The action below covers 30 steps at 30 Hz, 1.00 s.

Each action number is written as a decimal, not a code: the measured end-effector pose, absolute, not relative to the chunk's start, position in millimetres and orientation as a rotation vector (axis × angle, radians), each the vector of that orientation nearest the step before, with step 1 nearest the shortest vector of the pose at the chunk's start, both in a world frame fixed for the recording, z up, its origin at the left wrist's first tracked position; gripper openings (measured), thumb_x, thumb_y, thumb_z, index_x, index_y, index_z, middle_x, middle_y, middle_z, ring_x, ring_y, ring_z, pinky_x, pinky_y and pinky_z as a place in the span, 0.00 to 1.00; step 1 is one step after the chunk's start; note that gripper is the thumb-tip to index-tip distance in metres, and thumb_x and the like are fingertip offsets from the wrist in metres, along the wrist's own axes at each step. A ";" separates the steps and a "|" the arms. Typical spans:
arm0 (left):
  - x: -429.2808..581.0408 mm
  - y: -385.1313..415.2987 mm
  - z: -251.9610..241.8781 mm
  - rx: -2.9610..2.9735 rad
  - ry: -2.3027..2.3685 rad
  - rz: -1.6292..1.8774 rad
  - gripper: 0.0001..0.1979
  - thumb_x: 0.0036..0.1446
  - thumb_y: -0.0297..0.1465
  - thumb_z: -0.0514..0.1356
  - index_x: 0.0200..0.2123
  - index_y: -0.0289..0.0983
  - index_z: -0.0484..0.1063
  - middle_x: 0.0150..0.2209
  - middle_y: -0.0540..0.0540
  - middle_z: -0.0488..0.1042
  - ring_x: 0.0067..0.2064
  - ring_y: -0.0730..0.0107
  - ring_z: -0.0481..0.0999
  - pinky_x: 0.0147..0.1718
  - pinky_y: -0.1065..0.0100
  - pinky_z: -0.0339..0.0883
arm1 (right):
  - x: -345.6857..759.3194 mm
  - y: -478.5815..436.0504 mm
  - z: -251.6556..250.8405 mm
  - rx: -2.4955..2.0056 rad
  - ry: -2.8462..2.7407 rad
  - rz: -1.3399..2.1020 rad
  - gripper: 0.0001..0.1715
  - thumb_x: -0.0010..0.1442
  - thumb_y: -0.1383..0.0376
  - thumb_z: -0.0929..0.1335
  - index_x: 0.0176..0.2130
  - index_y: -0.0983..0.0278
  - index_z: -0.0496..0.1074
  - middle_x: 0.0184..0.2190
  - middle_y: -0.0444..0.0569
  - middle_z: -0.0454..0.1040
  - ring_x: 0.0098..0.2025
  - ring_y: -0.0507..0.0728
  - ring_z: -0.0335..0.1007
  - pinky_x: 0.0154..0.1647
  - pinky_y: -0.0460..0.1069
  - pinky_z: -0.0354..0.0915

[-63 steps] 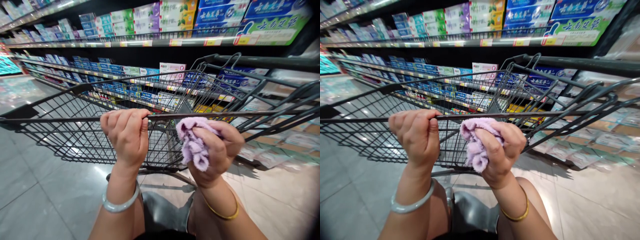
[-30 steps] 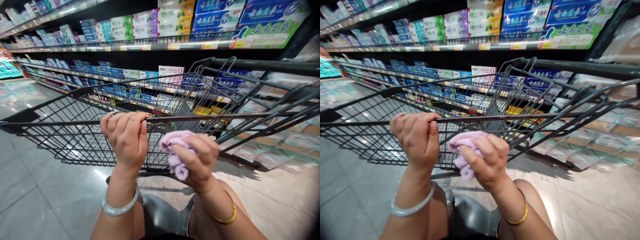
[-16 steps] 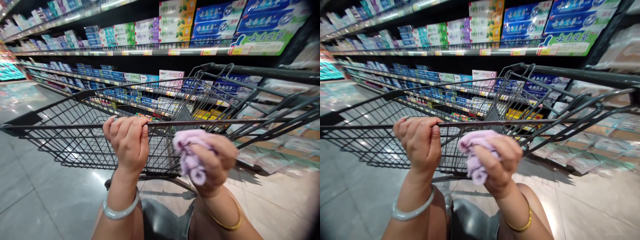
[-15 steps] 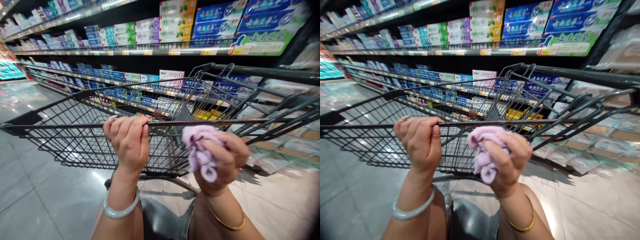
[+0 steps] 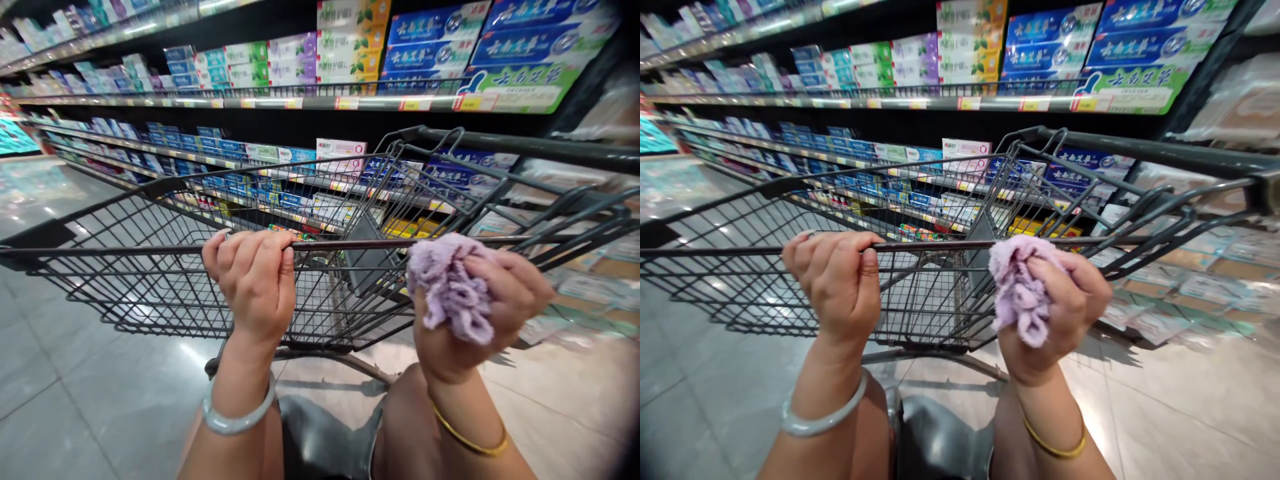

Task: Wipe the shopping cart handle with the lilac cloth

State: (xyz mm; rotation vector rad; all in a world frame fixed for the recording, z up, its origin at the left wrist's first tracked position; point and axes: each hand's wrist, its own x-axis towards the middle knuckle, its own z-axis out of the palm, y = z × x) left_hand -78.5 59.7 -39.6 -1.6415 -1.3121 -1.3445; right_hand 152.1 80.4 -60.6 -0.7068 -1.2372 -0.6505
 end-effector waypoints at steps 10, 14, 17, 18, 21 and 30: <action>-78.7 58.9 -39.7 -1.641 -1.325 -1.302 0.09 0.68 0.32 0.55 0.47 0.46 0.73 0.44 0.45 0.80 0.50 0.55 0.73 0.63 0.41 0.54 | 173.2 87.4 -62.2 -0.665 -1.254 -0.691 0.23 0.55 0.65 0.77 0.50 0.61 0.76 0.44 0.51 0.74 0.49 0.62 0.74 0.49 0.59 0.71; -78.6 59.6 -40.7 -1.638 -1.316 -1.297 0.10 0.68 0.32 0.55 0.47 0.47 0.73 0.44 0.45 0.80 0.51 0.55 0.73 0.63 0.40 0.55 | 163.4 82.4 -66.8 -0.679 -1.327 -0.603 0.14 0.61 0.64 0.74 0.48 0.58 0.75 0.44 0.50 0.73 0.49 0.61 0.73 0.49 0.59 0.72; -79.4 60.3 -41.0 -1.636 -1.308 -1.289 0.10 0.67 0.32 0.55 0.48 0.47 0.74 0.45 0.45 0.80 0.51 0.54 0.74 0.63 0.40 0.56 | 155.1 79.4 -70.4 -0.608 -1.461 -0.622 0.07 0.65 0.63 0.71 0.44 0.57 0.75 0.44 0.49 0.74 0.48 0.60 0.72 0.49 0.58 0.72; -79.7 60.6 -41.0 -1.635 -1.306 -1.289 0.10 0.67 0.32 0.55 0.48 0.47 0.74 0.45 0.45 0.80 0.51 0.54 0.74 0.63 0.39 0.56 | 157.4 79.9 -69.5 -0.611 -1.456 -0.648 0.07 0.64 0.62 0.71 0.44 0.57 0.75 0.44 0.48 0.74 0.48 0.60 0.72 0.49 0.58 0.72; -80.3 61.7 -41.2 -1.631 -1.292 -1.297 0.11 0.67 0.32 0.56 0.48 0.47 0.74 0.45 0.44 0.80 0.51 0.54 0.74 0.62 0.39 0.56 | 174.0 83.7 -62.8 -0.680 -1.307 -0.694 0.15 0.60 0.63 0.74 0.48 0.59 0.75 0.44 0.50 0.74 0.47 0.60 0.74 0.49 0.58 0.72; -78.9 63.7 -41.9 -1.618 -1.285 -1.338 0.11 0.67 0.33 0.55 0.47 0.46 0.76 0.43 0.43 0.80 0.52 0.52 0.73 0.62 0.38 0.54 | 155.3 75.1 -67.0 -0.608 -1.474 -0.602 0.09 0.63 0.65 0.72 0.45 0.58 0.76 0.45 0.48 0.73 0.49 0.61 0.71 0.50 0.59 0.71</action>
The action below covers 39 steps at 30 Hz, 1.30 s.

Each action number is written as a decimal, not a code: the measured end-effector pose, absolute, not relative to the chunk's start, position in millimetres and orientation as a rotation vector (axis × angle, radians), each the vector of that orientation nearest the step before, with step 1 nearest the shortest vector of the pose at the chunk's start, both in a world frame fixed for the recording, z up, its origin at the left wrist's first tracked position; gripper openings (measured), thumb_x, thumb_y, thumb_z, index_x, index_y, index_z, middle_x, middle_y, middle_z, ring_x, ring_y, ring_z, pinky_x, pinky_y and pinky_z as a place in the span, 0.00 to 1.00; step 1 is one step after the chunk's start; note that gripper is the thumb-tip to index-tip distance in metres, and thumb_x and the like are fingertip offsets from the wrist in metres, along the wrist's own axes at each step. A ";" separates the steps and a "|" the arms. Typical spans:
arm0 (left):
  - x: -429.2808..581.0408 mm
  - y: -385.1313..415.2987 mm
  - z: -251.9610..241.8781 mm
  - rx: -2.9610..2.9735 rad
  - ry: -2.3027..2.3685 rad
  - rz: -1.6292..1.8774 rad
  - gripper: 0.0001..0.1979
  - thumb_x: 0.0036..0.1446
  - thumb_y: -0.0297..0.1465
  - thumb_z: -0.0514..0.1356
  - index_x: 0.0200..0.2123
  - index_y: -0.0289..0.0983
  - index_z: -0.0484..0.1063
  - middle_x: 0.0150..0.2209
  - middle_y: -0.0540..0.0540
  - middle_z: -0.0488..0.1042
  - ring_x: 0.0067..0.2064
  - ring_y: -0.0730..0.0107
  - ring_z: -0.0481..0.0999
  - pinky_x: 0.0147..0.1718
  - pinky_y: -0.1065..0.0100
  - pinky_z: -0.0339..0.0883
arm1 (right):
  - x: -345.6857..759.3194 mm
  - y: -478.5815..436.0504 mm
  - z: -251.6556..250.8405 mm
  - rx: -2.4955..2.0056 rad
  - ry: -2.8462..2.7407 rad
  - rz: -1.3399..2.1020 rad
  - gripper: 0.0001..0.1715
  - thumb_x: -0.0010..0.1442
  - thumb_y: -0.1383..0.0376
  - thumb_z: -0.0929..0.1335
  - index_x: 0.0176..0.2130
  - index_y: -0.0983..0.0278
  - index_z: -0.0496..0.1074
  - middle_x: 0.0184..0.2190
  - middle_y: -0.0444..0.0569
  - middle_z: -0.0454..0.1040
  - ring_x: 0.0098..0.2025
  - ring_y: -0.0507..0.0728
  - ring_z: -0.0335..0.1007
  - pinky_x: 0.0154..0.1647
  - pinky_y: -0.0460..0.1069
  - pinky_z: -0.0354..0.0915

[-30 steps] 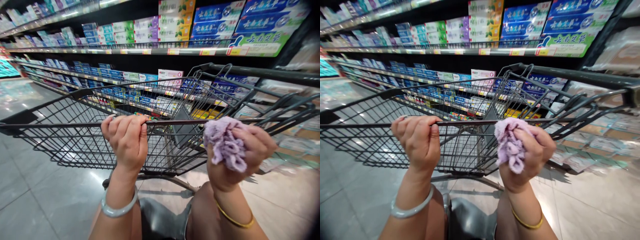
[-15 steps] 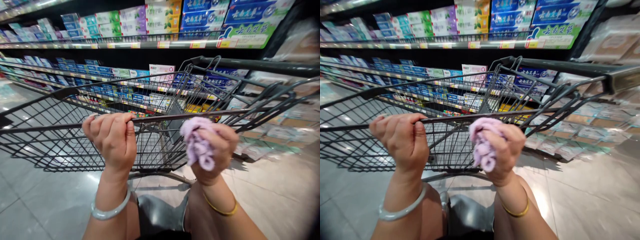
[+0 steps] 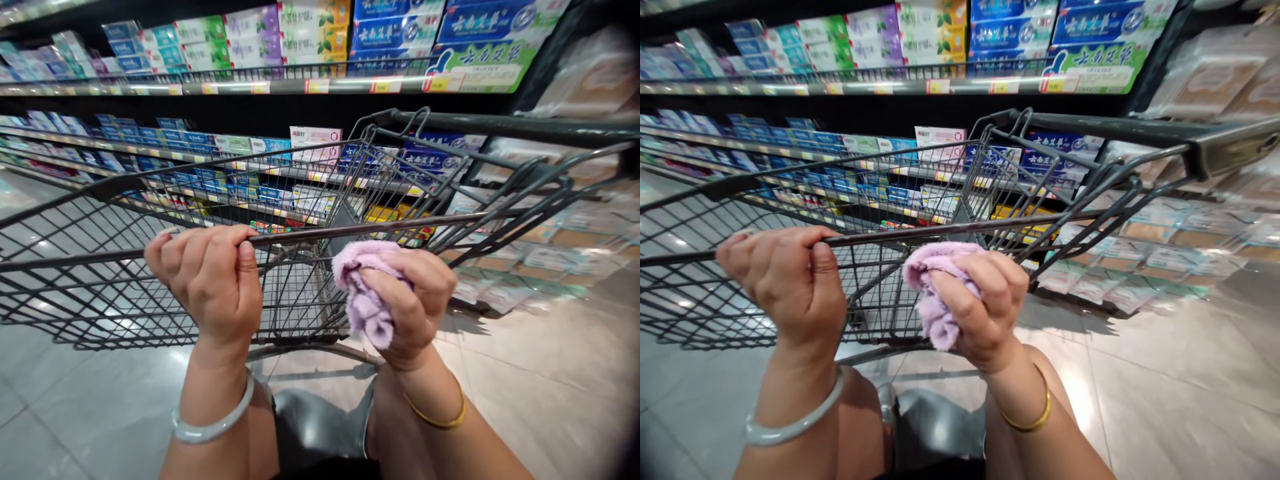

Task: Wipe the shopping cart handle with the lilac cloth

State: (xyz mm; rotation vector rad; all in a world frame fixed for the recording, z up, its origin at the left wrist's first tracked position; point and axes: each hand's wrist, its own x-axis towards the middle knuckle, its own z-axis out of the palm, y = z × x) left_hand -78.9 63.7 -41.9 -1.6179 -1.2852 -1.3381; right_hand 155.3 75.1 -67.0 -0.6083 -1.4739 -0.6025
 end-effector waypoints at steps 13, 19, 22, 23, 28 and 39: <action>-80.2 62.5 -41.6 -1.619 -1.297 -1.293 0.11 0.68 0.33 0.54 0.48 0.48 0.75 0.44 0.44 0.80 0.52 0.53 0.74 0.62 0.38 0.55 | 143.5 75.1 -81.1 -0.628 -1.523 -0.546 0.09 0.64 0.63 0.72 0.46 0.56 0.75 0.45 0.46 0.72 0.49 0.59 0.69 0.50 0.56 0.72; -78.0 62.1 -41.2 -1.624 -1.308 -1.313 0.11 0.68 0.34 0.54 0.47 0.47 0.75 0.44 0.44 0.80 0.52 0.54 0.74 0.63 0.38 0.55 | 159.3 81.1 -75.8 -0.683 -1.359 -0.627 0.12 0.62 0.65 0.72 0.47 0.58 0.74 0.44 0.49 0.72 0.47 0.60 0.72 0.49 0.58 0.71; -77.9 62.8 -41.8 -1.619 -1.305 -1.320 0.10 0.68 0.35 0.55 0.46 0.46 0.76 0.44 0.46 0.80 0.52 0.56 0.74 0.63 0.38 0.56 | 153.8 82.1 -80.3 -0.692 -1.347 -0.611 0.11 0.62 0.65 0.73 0.46 0.58 0.75 0.45 0.49 0.72 0.47 0.60 0.71 0.50 0.58 0.71; -78.2 63.0 -41.9 -1.612 -1.306 -1.322 0.10 0.68 0.36 0.55 0.46 0.45 0.76 0.44 0.46 0.80 0.51 0.57 0.74 0.62 0.37 0.57 | 147.9 80.5 -83.3 -0.677 -1.397 -0.595 0.10 0.62 0.64 0.73 0.46 0.57 0.75 0.45 0.48 0.72 0.48 0.59 0.71 0.50 0.57 0.71; -78.4 60.8 -41.0 -1.636 -1.344 -1.311 0.11 0.69 0.35 0.54 0.47 0.46 0.75 0.44 0.44 0.79 0.53 0.54 0.73 0.63 0.37 0.54 | 136.9 74.0 -85.2 -0.602 -1.559 -0.557 0.09 0.65 0.61 0.72 0.46 0.54 0.75 0.46 0.46 0.73 0.50 0.58 0.70 0.52 0.56 0.71; -77.8 57.3 -37.7 -1.673 -1.353 -1.328 0.16 0.69 0.34 0.53 0.53 0.50 0.77 0.42 0.44 0.79 0.49 0.53 0.73 0.61 0.40 0.54 | 123.6 74.2 -104.5 -0.585 -1.683 -0.513 0.09 0.67 0.62 0.70 0.48 0.53 0.75 0.47 0.46 0.73 0.53 0.58 0.67 0.55 0.55 0.70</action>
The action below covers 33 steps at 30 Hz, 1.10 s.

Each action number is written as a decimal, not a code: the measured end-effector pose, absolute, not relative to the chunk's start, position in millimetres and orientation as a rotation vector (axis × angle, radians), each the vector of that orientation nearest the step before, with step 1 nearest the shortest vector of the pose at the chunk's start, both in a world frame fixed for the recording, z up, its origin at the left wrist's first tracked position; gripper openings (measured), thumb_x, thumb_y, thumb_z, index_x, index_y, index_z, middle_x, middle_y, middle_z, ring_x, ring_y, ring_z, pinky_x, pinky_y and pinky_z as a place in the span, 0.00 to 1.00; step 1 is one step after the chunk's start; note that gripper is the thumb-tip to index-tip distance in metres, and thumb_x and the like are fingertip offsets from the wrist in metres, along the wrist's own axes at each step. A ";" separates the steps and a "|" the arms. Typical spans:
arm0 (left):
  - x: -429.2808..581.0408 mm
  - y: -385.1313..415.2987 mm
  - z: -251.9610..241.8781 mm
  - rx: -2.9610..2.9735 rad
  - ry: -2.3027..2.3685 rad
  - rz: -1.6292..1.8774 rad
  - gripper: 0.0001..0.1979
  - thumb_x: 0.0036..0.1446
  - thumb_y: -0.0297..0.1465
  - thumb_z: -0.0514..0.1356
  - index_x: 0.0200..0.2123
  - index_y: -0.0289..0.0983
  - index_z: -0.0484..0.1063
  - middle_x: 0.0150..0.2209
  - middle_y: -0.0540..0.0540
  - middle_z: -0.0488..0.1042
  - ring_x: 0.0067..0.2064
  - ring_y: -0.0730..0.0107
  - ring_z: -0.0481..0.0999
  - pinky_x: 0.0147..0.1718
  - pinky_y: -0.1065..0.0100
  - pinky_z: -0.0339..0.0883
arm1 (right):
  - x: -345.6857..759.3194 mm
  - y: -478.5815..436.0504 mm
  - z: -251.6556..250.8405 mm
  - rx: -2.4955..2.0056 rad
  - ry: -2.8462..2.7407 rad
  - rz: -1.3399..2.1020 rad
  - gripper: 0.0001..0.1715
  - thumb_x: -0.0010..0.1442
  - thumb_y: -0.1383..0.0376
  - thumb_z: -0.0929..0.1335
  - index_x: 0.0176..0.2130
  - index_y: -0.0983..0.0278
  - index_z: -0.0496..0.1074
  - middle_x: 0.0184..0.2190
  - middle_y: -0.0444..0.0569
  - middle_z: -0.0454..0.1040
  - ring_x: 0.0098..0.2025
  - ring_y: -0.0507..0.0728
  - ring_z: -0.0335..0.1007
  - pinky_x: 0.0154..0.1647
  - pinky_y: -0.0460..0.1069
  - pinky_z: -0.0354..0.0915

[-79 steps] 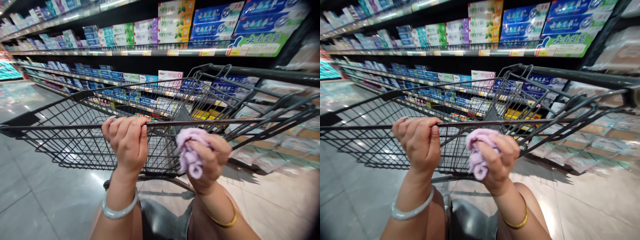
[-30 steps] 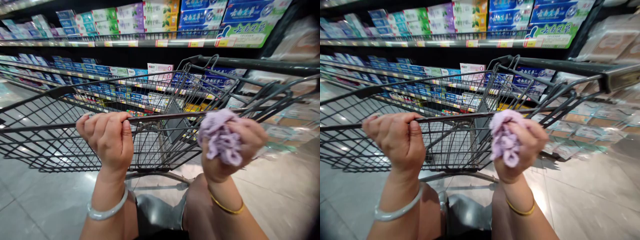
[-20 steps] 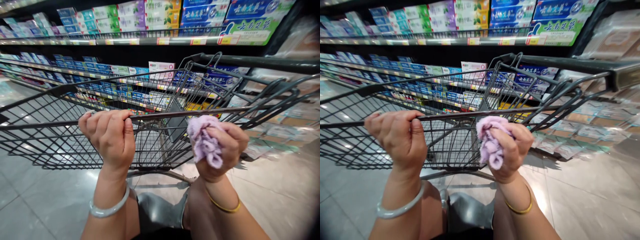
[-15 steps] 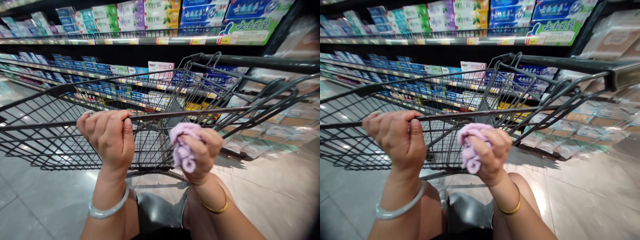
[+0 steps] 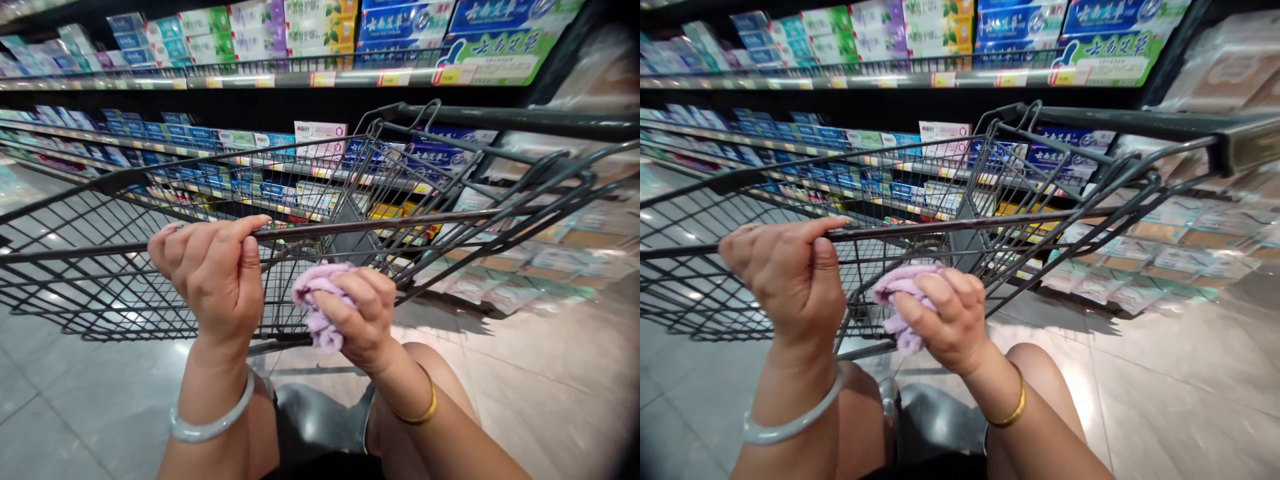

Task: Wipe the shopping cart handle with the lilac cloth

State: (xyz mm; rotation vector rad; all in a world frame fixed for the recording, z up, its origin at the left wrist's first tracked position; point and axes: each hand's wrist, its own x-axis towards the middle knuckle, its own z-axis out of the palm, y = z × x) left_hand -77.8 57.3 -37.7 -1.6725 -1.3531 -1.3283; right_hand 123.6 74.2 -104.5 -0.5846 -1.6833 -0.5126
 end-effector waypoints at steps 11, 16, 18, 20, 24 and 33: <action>-76.6 58.1 -39.1 -1.672 -1.328 -1.345 0.16 0.69 0.34 0.54 0.53 0.53 0.78 0.43 0.46 0.79 0.52 0.54 0.73 0.63 0.40 0.52 | 112.8 76.2 -119.4 -0.613 -1.673 -0.477 0.12 0.64 0.62 0.73 0.49 0.52 0.75 0.46 0.46 0.73 0.53 0.58 0.67 0.54 0.55 0.69; -80.4 57.3 -38.6 -1.695 -1.323 -1.325 0.16 0.69 0.34 0.54 0.53 0.52 0.77 0.45 0.46 0.79 0.53 0.53 0.73 0.64 0.40 0.51 | 108.0 73.9 -128.9 -0.590 -1.765 -0.458 0.14 0.64 0.63 0.72 0.50 0.52 0.76 0.47 0.46 0.74 0.54 0.58 0.66 0.56 0.54 0.67; -80.2 57.2 -37.8 -1.691 -1.331 -1.315 0.14 0.68 0.34 0.55 0.51 0.50 0.77 0.44 0.45 0.79 0.52 0.53 0.73 0.64 0.40 0.52 | 114.3 72.9 -119.5 -0.595 -1.714 -0.427 0.13 0.65 0.64 0.71 0.49 0.54 0.76 0.47 0.47 0.74 0.53 0.58 0.66 0.56 0.55 0.67; -79.5 57.1 -37.2 -1.683 -1.347 -1.308 0.12 0.68 0.34 0.55 0.49 0.49 0.77 0.43 0.45 0.79 0.52 0.52 0.73 0.63 0.39 0.53 | 117.9 71.9 -111.8 -0.624 -1.633 -0.412 0.12 0.64 0.65 0.72 0.49 0.54 0.75 0.47 0.48 0.73 0.53 0.58 0.67 0.57 0.56 0.68; -77.3 56.2 -36.3 -1.663 -1.367 -1.298 0.11 0.68 0.35 0.55 0.47 0.48 0.77 0.42 0.45 0.79 0.51 0.53 0.73 0.62 0.39 0.54 | 111.3 70.3 -116.5 -0.642 -1.680 -0.420 0.12 0.65 0.64 0.71 0.49 0.54 0.75 0.46 0.48 0.73 0.53 0.59 0.66 0.56 0.56 0.67; -50.7 53.5 -29.0 -1.680 -1.354 -1.357 0.14 0.69 0.36 0.56 0.53 0.53 0.78 0.55 0.52 0.78 0.63 0.54 0.70 0.72 0.38 0.36 | 125.2 72.6 -105.0 -0.643 -1.626 -0.418 0.10 0.66 0.64 0.71 0.48 0.55 0.75 0.46 0.48 0.74 0.51 0.58 0.67 0.56 0.56 0.68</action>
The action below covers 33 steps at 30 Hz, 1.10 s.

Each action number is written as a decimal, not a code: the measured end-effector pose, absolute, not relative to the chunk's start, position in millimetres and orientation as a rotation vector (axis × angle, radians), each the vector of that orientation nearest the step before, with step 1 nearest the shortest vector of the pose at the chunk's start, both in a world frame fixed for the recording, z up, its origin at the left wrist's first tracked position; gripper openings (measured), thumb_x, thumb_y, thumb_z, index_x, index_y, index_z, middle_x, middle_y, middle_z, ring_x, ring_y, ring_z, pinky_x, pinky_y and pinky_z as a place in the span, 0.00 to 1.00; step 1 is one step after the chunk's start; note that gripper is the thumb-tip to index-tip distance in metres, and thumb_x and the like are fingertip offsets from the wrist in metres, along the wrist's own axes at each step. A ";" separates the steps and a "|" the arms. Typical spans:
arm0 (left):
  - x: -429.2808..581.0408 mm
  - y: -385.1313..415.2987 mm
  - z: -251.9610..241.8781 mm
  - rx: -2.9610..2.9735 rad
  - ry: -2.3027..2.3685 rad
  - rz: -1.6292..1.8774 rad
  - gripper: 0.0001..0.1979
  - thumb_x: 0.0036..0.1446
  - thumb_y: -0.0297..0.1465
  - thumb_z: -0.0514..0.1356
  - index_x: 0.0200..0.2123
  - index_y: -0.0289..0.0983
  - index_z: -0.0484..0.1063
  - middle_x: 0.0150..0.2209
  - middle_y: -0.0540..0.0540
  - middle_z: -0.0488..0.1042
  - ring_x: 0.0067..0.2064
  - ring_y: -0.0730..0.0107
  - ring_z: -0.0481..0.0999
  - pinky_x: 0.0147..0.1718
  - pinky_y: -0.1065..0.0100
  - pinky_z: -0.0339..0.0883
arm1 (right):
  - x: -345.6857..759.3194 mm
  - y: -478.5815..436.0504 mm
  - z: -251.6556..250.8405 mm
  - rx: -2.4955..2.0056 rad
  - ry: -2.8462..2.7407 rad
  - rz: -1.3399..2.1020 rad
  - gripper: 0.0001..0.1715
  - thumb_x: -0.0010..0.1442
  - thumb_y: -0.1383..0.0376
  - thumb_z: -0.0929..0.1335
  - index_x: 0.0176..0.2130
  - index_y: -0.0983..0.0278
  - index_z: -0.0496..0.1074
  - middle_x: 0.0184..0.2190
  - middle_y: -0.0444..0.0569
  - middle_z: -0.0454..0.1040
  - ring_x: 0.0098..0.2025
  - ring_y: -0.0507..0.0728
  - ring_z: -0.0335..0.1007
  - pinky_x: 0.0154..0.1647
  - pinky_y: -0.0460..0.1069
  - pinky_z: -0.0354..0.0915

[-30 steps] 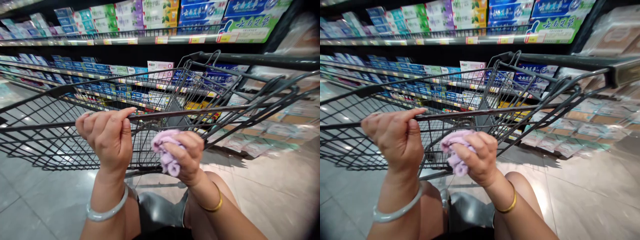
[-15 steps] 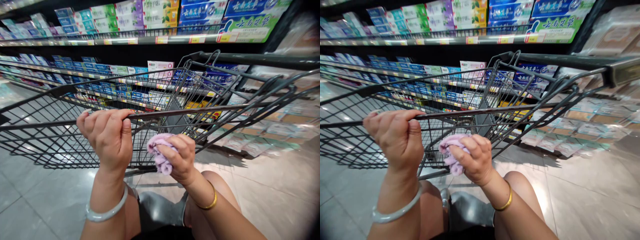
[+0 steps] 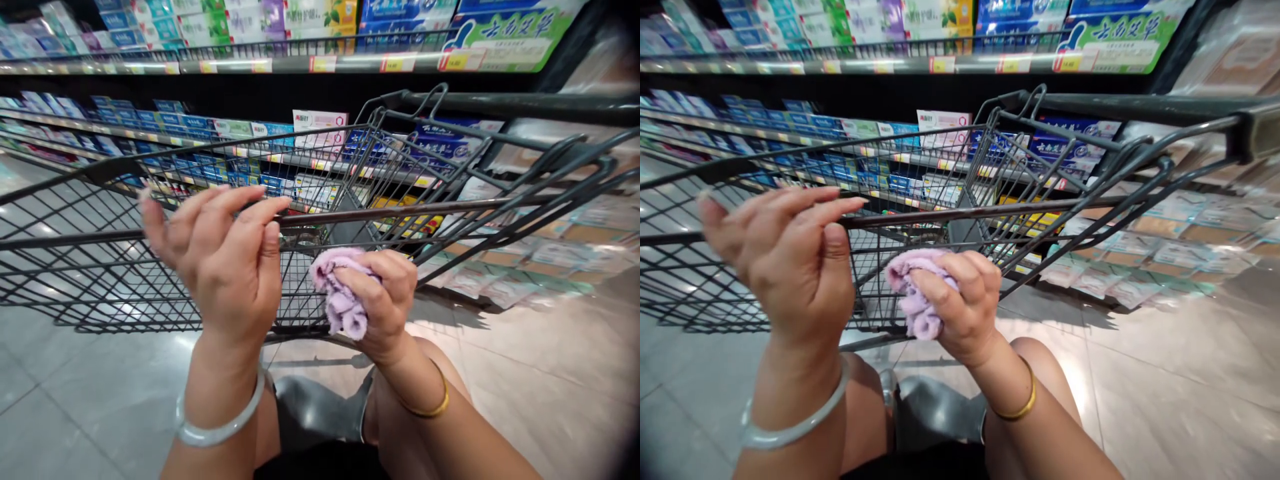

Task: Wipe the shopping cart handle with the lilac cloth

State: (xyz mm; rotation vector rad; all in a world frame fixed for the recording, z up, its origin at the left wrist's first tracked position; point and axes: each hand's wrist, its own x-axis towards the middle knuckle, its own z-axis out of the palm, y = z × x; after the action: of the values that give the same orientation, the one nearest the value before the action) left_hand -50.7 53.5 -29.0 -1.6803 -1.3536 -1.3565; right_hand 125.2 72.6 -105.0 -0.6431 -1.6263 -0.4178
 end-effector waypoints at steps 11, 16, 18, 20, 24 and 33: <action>-27.5 64.3 -26.5 -1.821 -1.304 -1.306 0.14 0.71 0.37 0.52 0.50 0.51 0.77 0.44 0.51 0.81 0.49 0.57 0.75 0.63 0.41 0.52 | 150.7 72.7 -91.1 -0.634 -1.561 -0.522 0.11 0.64 0.65 0.72 0.47 0.56 0.76 0.45 0.48 0.74 0.49 0.59 0.69 0.52 0.56 0.69; -34.4 65.7 -29.3 -1.819 -1.337 -1.319 0.15 0.71 0.41 0.51 0.50 0.51 0.76 0.43 0.49 0.81 0.50 0.55 0.74 0.60 0.41 0.51 | 150.1 73.3 -99.8 -0.698 -1.592 -0.545 0.10 0.64 0.62 0.73 0.46 0.56 0.76 0.45 0.48 0.74 0.49 0.60 0.70 0.52 0.57 0.70; -38.2 67.0 -30.4 -1.813 -1.356 -1.319 0.15 0.71 0.42 0.50 0.50 0.52 0.76 0.44 0.49 0.81 0.51 0.55 0.74 0.61 0.41 0.51 | 143.9 71.5 -108.3 -0.655 -1.724 -0.535 0.10 0.65 0.62 0.71 0.48 0.55 0.76 0.45 0.47 0.75 0.50 0.59 0.70 0.52 0.56 0.70; -42.7 69.7 -31.3 -1.779 -1.361 -1.305 0.15 0.71 0.42 0.50 0.49 0.52 0.77 0.43 0.50 0.81 0.51 0.56 0.74 0.59 0.41 0.52 | 145.6 70.1 -107.7 -0.624 -1.768 -0.537 0.11 0.66 0.63 0.71 0.48 0.54 0.76 0.45 0.46 0.76 0.51 0.58 0.69 0.52 0.55 0.70; -54.6 77.8 -32.1 -1.724 -1.317 -1.273 0.16 0.71 0.41 0.50 0.48 0.48 0.77 0.42 0.51 0.80 0.50 0.58 0.74 0.56 0.42 0.56 | 163.4 71.2 -90.3 -0.687 -1.483 -0.588 0.12 0.63 0.64 0.73 0.47 0.55 0.77 0.45 0.48 0.74 0.50 0.60 0.70 0.51 0.57 0.71; -68.9 77.9 -27.1 -1.761 -1.328 -1.348 0.18 0.72 0.37 0.49 0.54 0.45 0.77 0.54 0.49 0.78 0.59 0.56 0.73 0.65 0.41 0.57 | 130.2 72.5 -120.0 -0.639 -1.844 -0.617 0.10 0.65 0.60 0.72 0.48 0.51 0.77 0.47 0.43 0.75 0.54 0.56 0.67 0.55 0.52 0.65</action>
State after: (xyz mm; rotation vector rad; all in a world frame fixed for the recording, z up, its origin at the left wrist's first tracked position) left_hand -68.9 77.9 -27.1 -1.7613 -1.3284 -1.3478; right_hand 130.2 72.5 -120.0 -0.6391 -1.8439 -0.6166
